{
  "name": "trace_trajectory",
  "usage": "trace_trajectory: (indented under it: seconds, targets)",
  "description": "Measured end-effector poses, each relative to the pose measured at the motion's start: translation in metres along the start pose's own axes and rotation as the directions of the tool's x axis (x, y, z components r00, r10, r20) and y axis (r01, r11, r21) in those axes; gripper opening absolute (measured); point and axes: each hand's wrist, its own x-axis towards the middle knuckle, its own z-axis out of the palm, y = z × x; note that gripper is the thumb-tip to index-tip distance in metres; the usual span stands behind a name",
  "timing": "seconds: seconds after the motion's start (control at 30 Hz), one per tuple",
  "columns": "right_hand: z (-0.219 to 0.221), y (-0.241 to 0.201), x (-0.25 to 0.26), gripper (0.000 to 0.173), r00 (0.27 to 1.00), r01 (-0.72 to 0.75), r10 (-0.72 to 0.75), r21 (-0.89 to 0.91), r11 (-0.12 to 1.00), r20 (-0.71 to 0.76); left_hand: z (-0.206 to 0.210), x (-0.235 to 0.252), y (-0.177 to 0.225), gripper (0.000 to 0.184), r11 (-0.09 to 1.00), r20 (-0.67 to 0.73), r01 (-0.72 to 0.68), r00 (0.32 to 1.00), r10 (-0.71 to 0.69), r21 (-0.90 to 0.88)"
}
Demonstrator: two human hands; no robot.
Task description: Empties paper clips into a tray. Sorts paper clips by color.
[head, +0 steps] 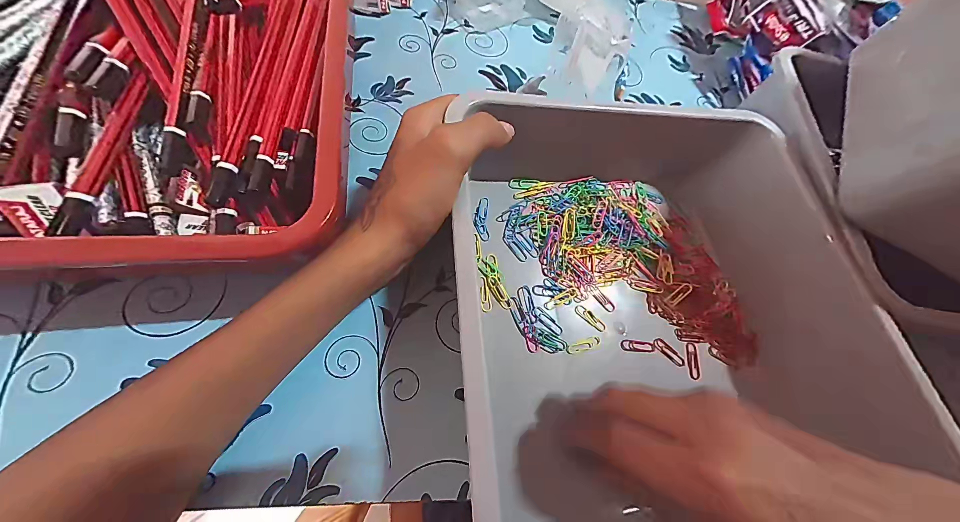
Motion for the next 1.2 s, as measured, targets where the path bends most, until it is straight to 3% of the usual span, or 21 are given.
trace_trajectory:
  seconds: [0.07,0.17,0.23,0.33,0.5,0.77,1.2]
  targets:
    - [-0.006,-0.010,0.001,0.020,1.000,0.007,-0.006,0.104,0.995,-0.013,0.000,0.001,0.000,0.012,1.000,-0.002,-0.004,1.000,0.004,-0.006]
    - [-0.004,0.003,0.010,0.025,0.986,-0.057,0.023,-0.196,0.979,-0.167,0.001,-0.001,0.000,0.013,1.000,0.004,0.013,1.000,-0.013,-0.008]
    - [0.002,0.014,0.011,0.031,0.986,-0.080,0.034,-0.285,0.955,-0.162,0.003,-0.006,0.007,0.013,0.999,-0.010,0.051,0.999,-0.051,-0.006]
    - [0.000,0.008,0.007,0.029,0.995,-0.017,-0.005,-0.231,0.973,-0.095,0.002,-0.004,0.004,0.014,0.999,-0.012,0.036,0.999,-0.037,-0.026]
    - [-0.005,0.013,0.003,0.033,0.992,-0.024,-0.005,-0.237,0.971,-0.123,0.001,-0.001,0.001,0.012,1.000,0.002,0.014,1.000,-0.014,0.000]
    - [0.008,0.009,0.013,0.020,0.989,0.132,-0.142,-0.210,0.969,-0.033,0.001,-0.001,0.002,0.012,1.000,-0.011,0.025,1.000,-0.025,0.007]
    - [0.004,0.012,0.006,0.029,0.999,0.052,-0.052,0.064,0.997,0.008,0.000,0.000,0.002,0.010,0.999,-0.010,0.032,0.999,-0.032,-0.006]
